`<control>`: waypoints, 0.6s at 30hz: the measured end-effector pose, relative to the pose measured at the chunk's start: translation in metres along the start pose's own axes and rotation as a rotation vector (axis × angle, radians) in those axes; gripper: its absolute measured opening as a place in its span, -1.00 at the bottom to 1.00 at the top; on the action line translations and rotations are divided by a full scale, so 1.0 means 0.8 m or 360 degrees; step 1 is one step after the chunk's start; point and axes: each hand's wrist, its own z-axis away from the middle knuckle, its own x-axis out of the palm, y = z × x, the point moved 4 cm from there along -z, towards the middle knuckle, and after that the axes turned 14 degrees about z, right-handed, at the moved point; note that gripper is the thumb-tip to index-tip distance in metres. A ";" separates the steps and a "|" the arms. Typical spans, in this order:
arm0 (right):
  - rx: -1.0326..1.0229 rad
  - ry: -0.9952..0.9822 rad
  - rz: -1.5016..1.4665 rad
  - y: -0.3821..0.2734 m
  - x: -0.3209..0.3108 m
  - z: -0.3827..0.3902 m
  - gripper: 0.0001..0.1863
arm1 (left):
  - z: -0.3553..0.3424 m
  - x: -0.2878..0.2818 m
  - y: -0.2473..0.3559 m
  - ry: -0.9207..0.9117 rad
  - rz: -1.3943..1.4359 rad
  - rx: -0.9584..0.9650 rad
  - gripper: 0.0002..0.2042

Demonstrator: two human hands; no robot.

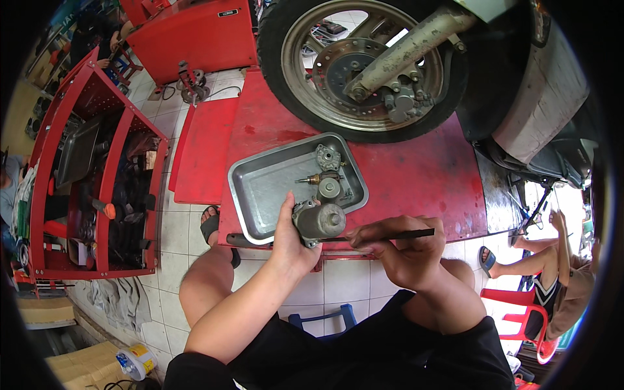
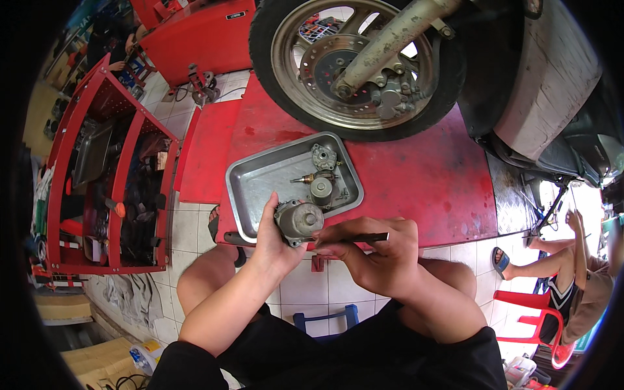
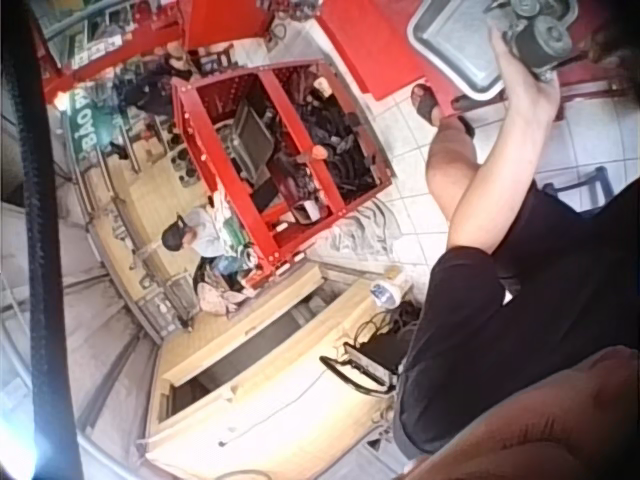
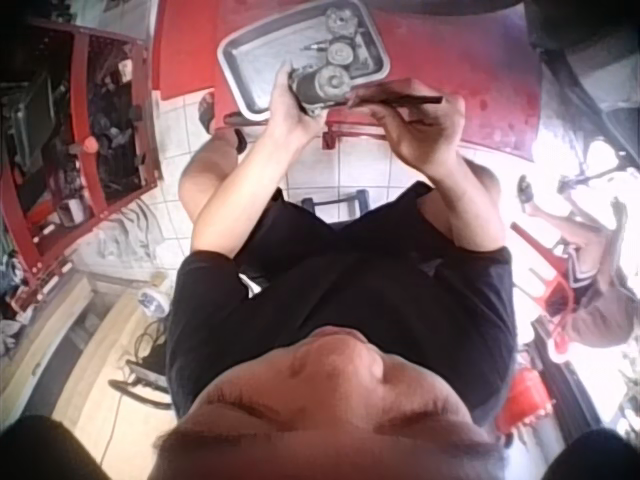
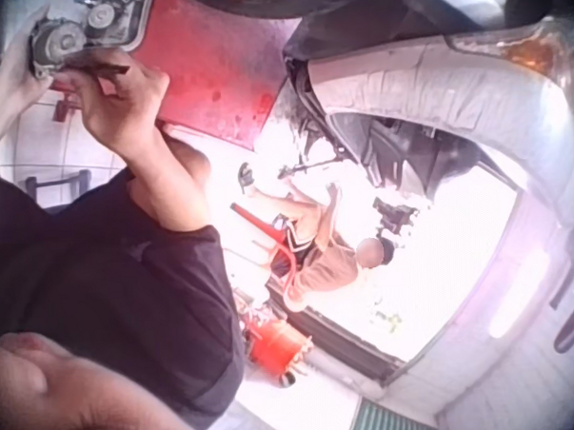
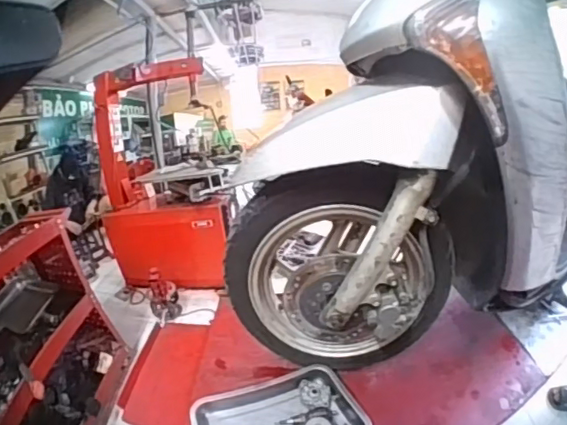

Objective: The person sits on a low stool in a workshop and disassembles a scooter starter motor. They remove the outer casing and use a screwdriver to manipulate internal components, placing the disassembled parts into a metal tray.

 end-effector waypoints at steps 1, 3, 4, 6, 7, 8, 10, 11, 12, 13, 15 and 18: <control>-0.0001 0.0001 0.0014 -0.001 0.000 0.000 -0.83 | 0.001 0.001 -0.001 0.0013 -0.0010 -0.0002 -0.52; 0.0067 0.0002 -0.0040 -0.003 0.001 0.001 -0.83 | 0.002 0.000 -0.001 0.0014 -0.0018 -0.0005 -0.52; 0.0100 0.0003 -0.0067 -0.002 0.001 0.001 -0.84 | 0.000 -0.001 -0.001 0.0001 -0.0016 -0.0003 -0.52; 0.0085 0.0009 -0.0057 -0.002 0.001 0.002 -0.84 | 0.000 -0.002 -0.001 -0.0009 -0.0020 0.0005 -0.52; 0.0077 0.0012 -0.0052 -0.002 0.001 0.002 -0.83 | 0.001 0.000 -0.001 -0.0006 -0.0025 0.0013 -0.52; 0.0068 0.0018 -0.0049 -0.002 0.001 0.002 -0.84 | 0.002 0.001 0.000 -0.0004 -0.0030 0.0022 -0.52; 0.0050 0.0028 -0.0043 -0.002 0.001 0.001 -0.84 | 0.000 0.003 0.001 0.0018 -0.0029 0.0046 -0.51; 0.0051 0.0032 -0.0049 -0.001 0.001 0.002 -0.84 | 0.000 0.003 0.001 0.0029 -0.0029 0.0056 -0.51; 0.0053 0.0035 -0.0056 0.001 0.001 0.003 -0.84 | 0.000 0.004 0.001 0.0026 -0.0034 0.0056 -0.51; 0.0054 0.0039 -0.0062 0.002 0.001 0.004 -0.84 | 0.001 0.005 0.001 0.0023 -0.0039 0.0056 -0.52; 0.0050 0.0043 -0.0060 0.001 0.001 0.004 -0.84 | 0.003 0.006 0.001 0.0018 -0.0036 0.0064 -0.52; 0.0056 0.0052 -0.0081 0.000 0.002 0.004 -0.85 | 0.004 0.008 0.001 0.0007 -0.0025 0.0068 -0.53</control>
